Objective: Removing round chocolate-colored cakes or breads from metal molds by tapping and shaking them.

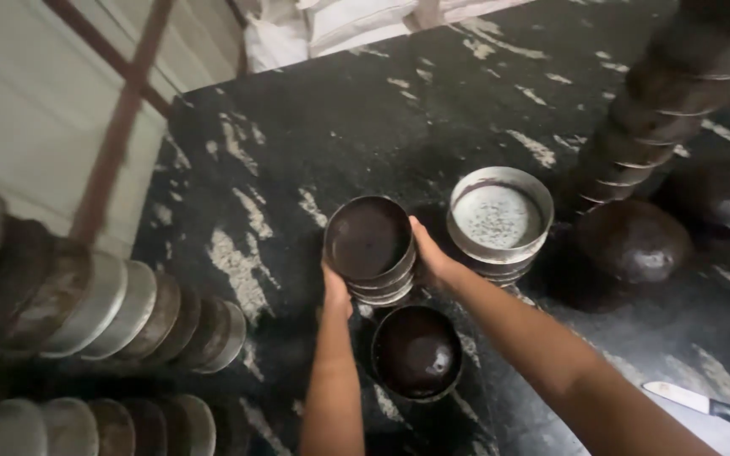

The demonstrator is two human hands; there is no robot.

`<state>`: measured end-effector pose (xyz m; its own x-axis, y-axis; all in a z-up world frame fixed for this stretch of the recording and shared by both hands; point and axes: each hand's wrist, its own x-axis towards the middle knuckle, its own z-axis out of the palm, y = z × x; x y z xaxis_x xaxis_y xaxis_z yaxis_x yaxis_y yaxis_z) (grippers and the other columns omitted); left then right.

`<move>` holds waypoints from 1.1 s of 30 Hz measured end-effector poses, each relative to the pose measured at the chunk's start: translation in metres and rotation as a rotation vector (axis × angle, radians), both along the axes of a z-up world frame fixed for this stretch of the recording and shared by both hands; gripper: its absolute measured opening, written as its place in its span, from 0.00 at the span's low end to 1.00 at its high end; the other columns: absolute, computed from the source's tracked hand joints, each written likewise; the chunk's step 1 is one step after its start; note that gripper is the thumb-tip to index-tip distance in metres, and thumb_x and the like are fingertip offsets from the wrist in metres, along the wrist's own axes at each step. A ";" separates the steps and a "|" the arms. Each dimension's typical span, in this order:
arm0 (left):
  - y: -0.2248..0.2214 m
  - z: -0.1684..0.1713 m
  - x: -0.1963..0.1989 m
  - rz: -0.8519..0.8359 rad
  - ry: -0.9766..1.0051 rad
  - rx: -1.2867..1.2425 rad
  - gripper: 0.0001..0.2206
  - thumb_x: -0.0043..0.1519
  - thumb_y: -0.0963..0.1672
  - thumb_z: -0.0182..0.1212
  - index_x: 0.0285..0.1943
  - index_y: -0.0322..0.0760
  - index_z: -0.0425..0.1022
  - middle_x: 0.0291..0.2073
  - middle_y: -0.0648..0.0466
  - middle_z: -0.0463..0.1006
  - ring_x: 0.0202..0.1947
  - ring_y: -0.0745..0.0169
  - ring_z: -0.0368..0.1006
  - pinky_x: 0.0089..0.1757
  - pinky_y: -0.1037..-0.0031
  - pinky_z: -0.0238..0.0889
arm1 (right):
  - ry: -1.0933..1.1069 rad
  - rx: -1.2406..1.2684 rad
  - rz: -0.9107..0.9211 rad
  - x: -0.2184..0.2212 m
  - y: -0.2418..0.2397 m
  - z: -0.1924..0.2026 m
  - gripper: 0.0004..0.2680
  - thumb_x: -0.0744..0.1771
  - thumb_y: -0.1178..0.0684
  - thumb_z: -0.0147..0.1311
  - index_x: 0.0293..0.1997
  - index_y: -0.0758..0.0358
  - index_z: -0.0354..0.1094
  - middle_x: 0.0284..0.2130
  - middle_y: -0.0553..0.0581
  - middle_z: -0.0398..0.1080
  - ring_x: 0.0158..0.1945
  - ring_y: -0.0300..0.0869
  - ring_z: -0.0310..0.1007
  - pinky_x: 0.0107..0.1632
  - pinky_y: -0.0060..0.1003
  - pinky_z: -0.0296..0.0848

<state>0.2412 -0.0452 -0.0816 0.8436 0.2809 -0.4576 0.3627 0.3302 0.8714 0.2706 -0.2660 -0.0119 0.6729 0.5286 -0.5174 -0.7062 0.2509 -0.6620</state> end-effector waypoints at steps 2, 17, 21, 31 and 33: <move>0.000 0.004 -0.005 0.015 -0.012 -0.169 0.41 0.62 0.66 0.32 0.79 0.49 0.55 0.77 0.51 0.57 0.74 0.49 0.53 0.67 0.53 0.47 | 0.001 0.007 0.000 -0.003 -0.005 -0.017 0.39 0.62 0.17 0.27 0.78 0.52 0.43 0.76 0.59 0.44 0.76 0.58 0.44 0.72 0.61 0.47; -0.060 -0.043 -0.197 -0.251 -0.113 -0.141 0.27 0.66 0.51 0.52 0.72 0.31 0.65 0.68 0.47 0.69 0.69 0.54 0.61 0.64 0.64 0.51 | -0.809 -1.519 -0.056 -0.256 -0.344 -0.121 0.22 0.62 0.49 0.60 0.61 0.62 0.66 0.57 0.68 0.66 0.60 0.60 0.64 0.62 0.52 0.64; -0.108 -0.049 -0.207 -0.287 -0.126 0.014 0.27 0.65 0.52 0.54 0.69 0.32 0.69 0.65 0.47 0.73 0.65 0.53 0.66 0.62 0.64 0.57 | -0.700 -1.717 0.128 -0.310 -0.412 -0.111 0.27 0.57 0.50 0.63 0.64 0.58 0.64 0.60 0.65 0.65 0.61 0.57 0.66 0.62 0.52 0.66; -0.145 -0.027 -0.231 -0.117 0.125 0.719 0.29 0.65 0.56 0.50 0.66 0.34 0.73 0.63 0.40 0.73 0.63 0.43 0.68 0.59 0.59 0.58 | -0.868 -1.776 -0.001 -0.332 -0.433 -0.077 0.10 0.63 0.48 0.58 0.48 0.48 0.73 0.41 0.56 0.74 0.48 0.53 0.74 0.49 0.50 0.74; -0.137 -0.050 -0.243 -0.173 0.007 0.990 0.25 0.71 0.54 0.49 0.63 0.29 0.76 0.58 0.37 0.75 0.57 0.38 0.69 0.54 0.56 0.60 | -0.988 -1.793 -0.023 -0.336 -0.456 -0.090 0.16 0.57 0.52 0.59 0.49 0.48 0.74 0.43 0.57 0.75 0.46 0.55 0.74 0.45 0.52 0.73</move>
<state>-0.0021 -0.1819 -0.1318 0.9072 0.4110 -0.0896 0.3431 -0.5998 0.7229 -0.0651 -0.7220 -0.1016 0.9899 -0.0615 0.1280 -0.0345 -0.9785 -0.2031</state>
